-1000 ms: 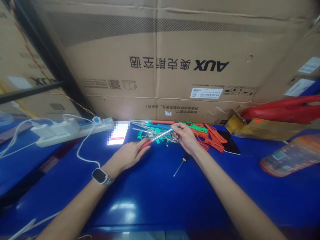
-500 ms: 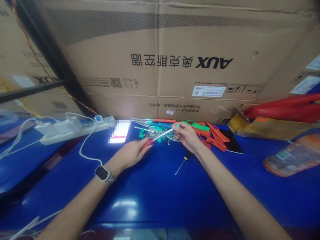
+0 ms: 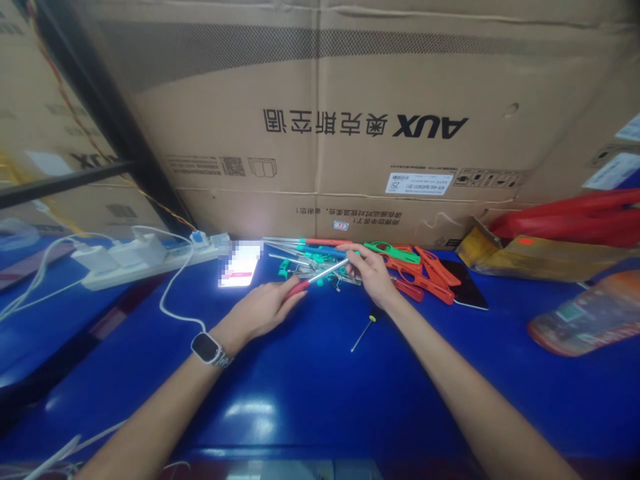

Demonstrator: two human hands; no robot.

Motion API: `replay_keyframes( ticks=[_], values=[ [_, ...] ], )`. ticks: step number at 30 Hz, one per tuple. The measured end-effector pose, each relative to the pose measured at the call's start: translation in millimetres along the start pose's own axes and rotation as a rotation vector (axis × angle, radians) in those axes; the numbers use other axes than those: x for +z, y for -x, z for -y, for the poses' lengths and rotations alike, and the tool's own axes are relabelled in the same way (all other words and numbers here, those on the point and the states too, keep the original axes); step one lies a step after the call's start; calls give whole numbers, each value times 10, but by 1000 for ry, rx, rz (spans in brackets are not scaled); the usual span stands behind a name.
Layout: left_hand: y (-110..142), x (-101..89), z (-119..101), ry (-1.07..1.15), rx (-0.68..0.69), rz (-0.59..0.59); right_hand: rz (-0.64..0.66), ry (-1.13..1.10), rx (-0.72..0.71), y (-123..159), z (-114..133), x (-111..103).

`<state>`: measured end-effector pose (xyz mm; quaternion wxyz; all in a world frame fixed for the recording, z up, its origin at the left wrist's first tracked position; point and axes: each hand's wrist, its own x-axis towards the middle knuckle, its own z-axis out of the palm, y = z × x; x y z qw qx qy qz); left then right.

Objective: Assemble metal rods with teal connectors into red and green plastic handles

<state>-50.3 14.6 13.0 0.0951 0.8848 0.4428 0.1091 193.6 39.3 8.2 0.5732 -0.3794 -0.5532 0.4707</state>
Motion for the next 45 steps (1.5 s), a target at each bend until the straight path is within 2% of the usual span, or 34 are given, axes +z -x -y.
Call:
replay_keyframes(
  ticks=[5,9,11,17,22,29,36,40,45],
  values=[
    [-12,-4,-12,1,-18,-27,-104,63,-36,9,-8,42],
    [-14,-19,6,4,-23,-29,-231,-47,21,-5,-14,59],
    [-11,-20,21,0,-16,-28,-256,-106,39,-8,-22,75],
    [2,-34,26,37,11,-43,-160,-329,-19,10,35,125],
    [0,-63,21,81,14,-15,-32,-319,-16,20,104,84],
    [-11,-29,-18,-14,-35,-29,-152,-204,-33,-12,-19,144],
    [-53,27,-121,-174,-85,-92,-137,-78,-66,-16,-57,137],
    [-63,38,-204,-267,-67,-68,-126,-55,-64,6,-53,134],
    [-67,20,-257,-355,-122,-26,-89,-11,-54,27,-37,98]
  ],
)
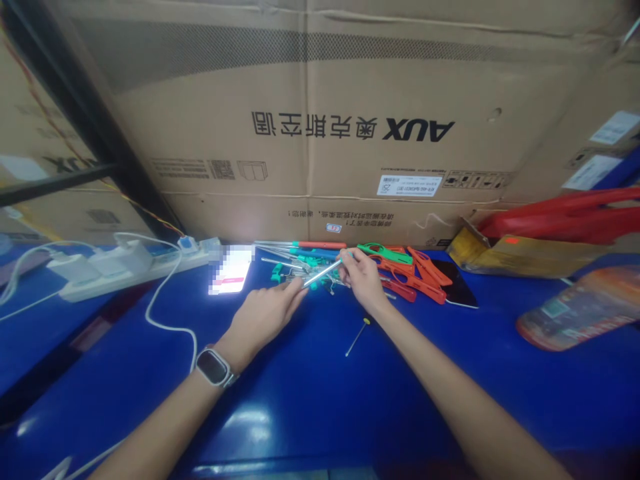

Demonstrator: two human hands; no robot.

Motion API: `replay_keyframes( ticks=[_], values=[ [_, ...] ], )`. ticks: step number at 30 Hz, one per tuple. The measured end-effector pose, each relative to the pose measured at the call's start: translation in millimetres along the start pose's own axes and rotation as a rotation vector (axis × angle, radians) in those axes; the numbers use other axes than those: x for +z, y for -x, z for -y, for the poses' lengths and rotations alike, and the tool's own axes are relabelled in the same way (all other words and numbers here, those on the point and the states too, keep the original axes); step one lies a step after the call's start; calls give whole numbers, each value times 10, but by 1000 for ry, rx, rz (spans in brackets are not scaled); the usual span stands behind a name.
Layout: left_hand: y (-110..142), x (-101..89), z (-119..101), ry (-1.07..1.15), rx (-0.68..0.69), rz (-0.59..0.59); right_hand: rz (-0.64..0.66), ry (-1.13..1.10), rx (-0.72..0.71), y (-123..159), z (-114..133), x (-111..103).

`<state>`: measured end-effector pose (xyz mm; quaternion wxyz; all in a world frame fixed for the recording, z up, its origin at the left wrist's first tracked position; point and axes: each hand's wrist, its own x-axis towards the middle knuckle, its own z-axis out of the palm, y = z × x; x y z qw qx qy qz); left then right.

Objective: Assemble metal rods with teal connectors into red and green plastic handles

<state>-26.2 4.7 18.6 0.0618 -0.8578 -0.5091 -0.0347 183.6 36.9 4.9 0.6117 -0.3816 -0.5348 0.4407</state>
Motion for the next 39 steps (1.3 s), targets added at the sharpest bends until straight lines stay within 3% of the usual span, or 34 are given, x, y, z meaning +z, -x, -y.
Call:
replay_keyframes(
  ticks=[8,12,17,24,31,35,39],
  values=[
    [26,1,99,27,65,-3,32,353,-84,46,21,-121],
    [30,-14,103,38,77,1,84,163,-47,73,14,-44],
    [32,-19,119,52,83,-4,164,-90,97,83,39,32],
    [27,-17,110,31,82,-15,104,20,53,43,-2,42],
    [27,4,128,32,91,-9,117,-125,141,62,2,104],
    [30,2,140,52,70,-29,119,-22,86,50,33,48],
    [34,9,155,63,77,-36,-25,308,-96,24,120,-82]
  ],
)
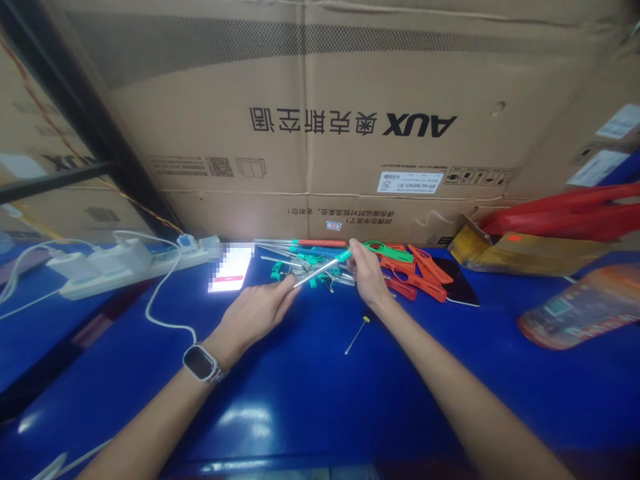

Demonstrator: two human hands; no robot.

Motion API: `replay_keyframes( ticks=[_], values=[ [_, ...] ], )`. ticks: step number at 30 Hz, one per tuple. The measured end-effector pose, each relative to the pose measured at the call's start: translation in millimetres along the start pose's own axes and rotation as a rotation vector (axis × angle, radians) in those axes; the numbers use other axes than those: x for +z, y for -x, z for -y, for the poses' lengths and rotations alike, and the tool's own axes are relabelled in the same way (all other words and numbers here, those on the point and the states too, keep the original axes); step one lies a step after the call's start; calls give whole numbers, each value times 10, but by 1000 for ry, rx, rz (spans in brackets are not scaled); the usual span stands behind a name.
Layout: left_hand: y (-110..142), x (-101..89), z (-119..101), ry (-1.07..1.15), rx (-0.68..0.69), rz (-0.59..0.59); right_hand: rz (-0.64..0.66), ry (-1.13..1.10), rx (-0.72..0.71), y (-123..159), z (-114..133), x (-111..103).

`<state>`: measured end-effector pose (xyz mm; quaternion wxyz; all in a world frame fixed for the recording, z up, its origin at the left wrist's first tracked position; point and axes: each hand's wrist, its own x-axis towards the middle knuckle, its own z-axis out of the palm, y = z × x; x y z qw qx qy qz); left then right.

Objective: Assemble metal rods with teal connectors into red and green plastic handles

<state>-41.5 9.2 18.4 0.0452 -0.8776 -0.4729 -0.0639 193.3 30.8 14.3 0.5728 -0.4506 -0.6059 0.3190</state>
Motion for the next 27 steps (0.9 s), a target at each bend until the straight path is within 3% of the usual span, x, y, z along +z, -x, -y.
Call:
replay_keyframes(
  ticks=[3,6,13,20,23,27],
  values=[
    [1,14,17,-1,24,9,26,333,-95,-21,38,-89],
    [5,29,32,-3,45,20,141,462,-66,-46,42,-131],
    [34,44,34,11,63,36,401,128,245,-93,-31,-136],
    [15,42,70,61,70,39,506,65,103,-42,141,-157],
    [10,33,66,58,69,31,499,-25,153,-32,174,-133],
    [9,1,44,49,66,29,392,-226,311,4,136,-47]
  ],
)
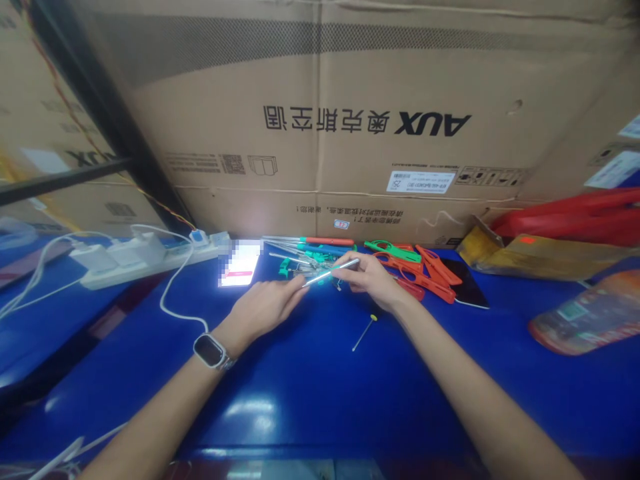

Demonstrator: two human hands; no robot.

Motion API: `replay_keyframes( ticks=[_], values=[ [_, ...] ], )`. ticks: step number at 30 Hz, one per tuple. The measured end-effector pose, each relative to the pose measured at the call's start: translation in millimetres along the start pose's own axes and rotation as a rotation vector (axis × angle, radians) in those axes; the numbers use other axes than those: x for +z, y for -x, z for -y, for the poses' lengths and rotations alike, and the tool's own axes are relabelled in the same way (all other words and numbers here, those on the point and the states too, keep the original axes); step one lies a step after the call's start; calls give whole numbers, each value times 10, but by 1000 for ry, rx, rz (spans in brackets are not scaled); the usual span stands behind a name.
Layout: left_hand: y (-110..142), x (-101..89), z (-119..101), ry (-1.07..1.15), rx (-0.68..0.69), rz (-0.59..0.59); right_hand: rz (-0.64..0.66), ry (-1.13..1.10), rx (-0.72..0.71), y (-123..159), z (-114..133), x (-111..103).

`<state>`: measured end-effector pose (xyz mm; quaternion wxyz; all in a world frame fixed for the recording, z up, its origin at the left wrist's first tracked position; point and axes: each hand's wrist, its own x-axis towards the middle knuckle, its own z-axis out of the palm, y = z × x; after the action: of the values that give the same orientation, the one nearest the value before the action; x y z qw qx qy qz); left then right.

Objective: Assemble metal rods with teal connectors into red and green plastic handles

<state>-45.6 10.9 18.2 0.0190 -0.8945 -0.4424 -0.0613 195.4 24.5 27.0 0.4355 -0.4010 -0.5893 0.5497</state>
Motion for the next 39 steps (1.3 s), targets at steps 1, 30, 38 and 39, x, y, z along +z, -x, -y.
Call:
replay_keyframes(
  ticks=[1,30,38,39],
  values=[
    [0,-10,-5,1,-5,1,-18,-92,31,-1,-20,33],
    [-101,-74,-68,354,-50,-58,55,-164,-78,-65,-193,539],
    [18,-116,47,14,-136,-48,-182,-405,47,-82,-217,434],
    [17,-106,48,-9,-154,-36,-196,-394,47,-77,-212,430]
  ],
)
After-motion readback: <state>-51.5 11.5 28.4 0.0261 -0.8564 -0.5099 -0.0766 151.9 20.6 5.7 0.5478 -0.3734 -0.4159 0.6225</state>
